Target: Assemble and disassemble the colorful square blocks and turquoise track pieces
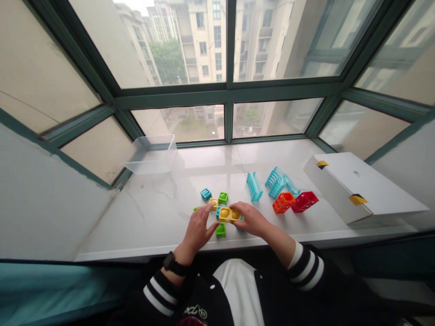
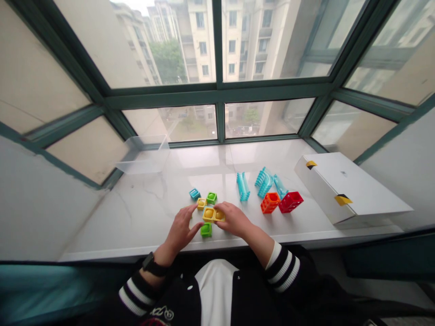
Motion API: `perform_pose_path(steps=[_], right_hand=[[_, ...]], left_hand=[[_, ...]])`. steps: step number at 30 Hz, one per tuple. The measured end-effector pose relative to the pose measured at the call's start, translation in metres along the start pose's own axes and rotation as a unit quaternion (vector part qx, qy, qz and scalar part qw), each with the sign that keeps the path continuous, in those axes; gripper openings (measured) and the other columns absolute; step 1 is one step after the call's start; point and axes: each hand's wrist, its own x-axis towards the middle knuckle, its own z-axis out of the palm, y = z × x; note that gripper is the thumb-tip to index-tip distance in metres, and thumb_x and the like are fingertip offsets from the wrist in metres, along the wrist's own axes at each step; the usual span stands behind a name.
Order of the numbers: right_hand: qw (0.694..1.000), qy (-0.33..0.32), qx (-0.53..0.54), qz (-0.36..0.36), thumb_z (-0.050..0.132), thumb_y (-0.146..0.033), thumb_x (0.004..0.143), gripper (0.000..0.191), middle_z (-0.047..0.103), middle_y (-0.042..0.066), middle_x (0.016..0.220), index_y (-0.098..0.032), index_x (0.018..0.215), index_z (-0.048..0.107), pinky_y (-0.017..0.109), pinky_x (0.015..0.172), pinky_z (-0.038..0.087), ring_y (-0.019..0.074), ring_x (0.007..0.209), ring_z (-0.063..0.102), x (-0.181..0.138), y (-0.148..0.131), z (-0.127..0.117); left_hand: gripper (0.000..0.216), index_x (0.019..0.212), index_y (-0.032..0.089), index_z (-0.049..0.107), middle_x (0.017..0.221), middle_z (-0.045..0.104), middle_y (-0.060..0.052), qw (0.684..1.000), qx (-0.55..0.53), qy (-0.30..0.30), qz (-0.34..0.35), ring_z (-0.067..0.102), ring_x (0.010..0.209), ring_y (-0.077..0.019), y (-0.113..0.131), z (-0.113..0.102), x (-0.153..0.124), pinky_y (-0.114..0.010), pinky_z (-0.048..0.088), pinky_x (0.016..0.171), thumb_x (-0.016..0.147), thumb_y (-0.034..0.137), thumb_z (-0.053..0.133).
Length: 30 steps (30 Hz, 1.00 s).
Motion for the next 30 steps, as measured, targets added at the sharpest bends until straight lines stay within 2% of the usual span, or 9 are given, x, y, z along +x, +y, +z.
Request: perform_pose_path(steps=[3,6,9,12,17,20,22,26,30], right_hand=[[0.999,-0.004,0.017,-0.039,0.080,-0.018,0.083,0.047,0.072,0.007,0.114,-0.024,0.128,0.067,0.038,0.094,0.056,0.0233,0.102,0.070,0.009,-0.002,0.004],[0.998,0.058,0.012,-0.019,0.077,-0.019,0.085,0.044,0.071,0.007,0.116,-0.024,0.127,0.065,0.039,0.096,0.056,0.0243,0.105,0.069,0.020,0.004,0.009],[0.993,0.117,-0.018,0.020,0.073,-0.019,0.088,0.041,0.070,0.009,0.119,-0.022,0.128,0.064,0.043,0.102,0.054,0.0267,0.111,0.067,0.031,0.021,0.015],[0.986,0.133,-0.076,0.067,0.068,-0.017,0.088,0.041,0.068,0.012,0.119,-0.019,0.129,0.063,0.044,0.106,0.051,0.0284,0.114,0.064,0.045,0.040,0.024],[0.970,0.091,-0.167,0.151,0.061,-0.012,0.089,0.043,0.066,0.015,0.123,-0.014,0.132,0.061,0.039,0.109,0.046,0.0288,0.117,0.060,0.069,0.060,0.041],[0.962,0.039,-0.195,0.186,0.060,-0.012,0.091,0.041,0.065,0.017,0.125,-0.013,0.132,0.062,0.037,0.107,0.046,0.0290,0.118,0.060,0.074,0.062,0.047],[0.958,0.016,-0.205,0.201,0.062,-0.015,0.092,0.041,0.065,0.018,0.127,-0.012,0.132,0.063,0.038,0.107,0.046,0.0300,0.120,0.059,0.074,0.060,0.048],[0.966,0.037,-0.190,0.171,0.067,-0.020,0.091,0.044,0.064,0.019,0.132,-0.014,0.135,0.063,0.040,0.110,0.047,0.0309,0.124,0.059,0.062,0.044,0.034],[0.978,0.149,-0.142,0.044,0.062,-0.027,0.097,0.040,0.066,0.013,0.132,-0.021,0.136,0.063,0.045,0.114,0.047,0.0298,0.127,0.060,0.031,0.020,-0.018]], left_hand=[[0.050,0.148,0.025,0.051,0.141,0.067,-0.013,0.997,-0.063,-0.025,0.047,0.063,0.130,-0.0296,0.005,-0.008,0.024,-0.050,0.050,0.113,0.100,0.033,0.062],[0.037,0.136,0.023,0.059,0.129,0.071,-0.011,0.996,-0.085,0.014,-0.013,0.067,0.120,-0.0277,-0.006,-0.018,0.033,-0.048,0.054,0.107,0.099,0.026,0.059],[0.033,0.129,0.021,0.062,0.124,0.072,-0.011,0.991,-0.076,0.060,-0.093,0.068,0.116,-0.0279,-0.023,-0.026,0.024,-0.048,0.056,0.105,0.097,0.025,0.059],[0.034,0.127,0.022,0.062,0.123,0.071,-0.010,0.989,-0.086,0.043,-0.110,0.069,0.116,-0.0265,-0.029,-0.025,0.004,-0.046,0.057,0.105,0.093,0.021,0.059],[0.039,0.132,0.023,0.060,0.128,0.069,-0.011,0.989,-0.094,0.034,-0.113,0.067,0.122,-0.0256,-0.017,-0.010,-0.016,-0.045,0.056,0.108,0.095,0.019,0.054],[0.040,0.133,0.023,0.059,0.129,0.068,-0.011,0.986,-0.089,0.055,-0.128,0.066,0.123,-0.0258,-0.017,-0.010,-0.018,-0.046,0.055,0.111,0.095,0.017,0.052],[0.041,0.133,0.022,0.059,0.129,0.067,-0.011,0.983,-0.073,0.084,-0.148,0.065,0.124,-0.0263,-0.026,-0.015,-0.019,-0.047,0.053,0.113,0.093,0.016,0.051],[0.042,0.133,0.022,0.059,0.130,0.068,-0.011,0.967,-0.020,0.129,-0.218,0.065,0.125,-0.0285,-0.061,-0.027,-0.025,-0.048,0.052,0.114,0.091,0.018,0.053],[0.042,0.130,0.022,0.062,0.128,0.069,-0.012,0.952,0.025,0.099,-0.289,0.066,0.124,-0.0295,-0.095,-0.025,-0.036,-0.047,0.053,0.112,0.089,0.019,0.053]])
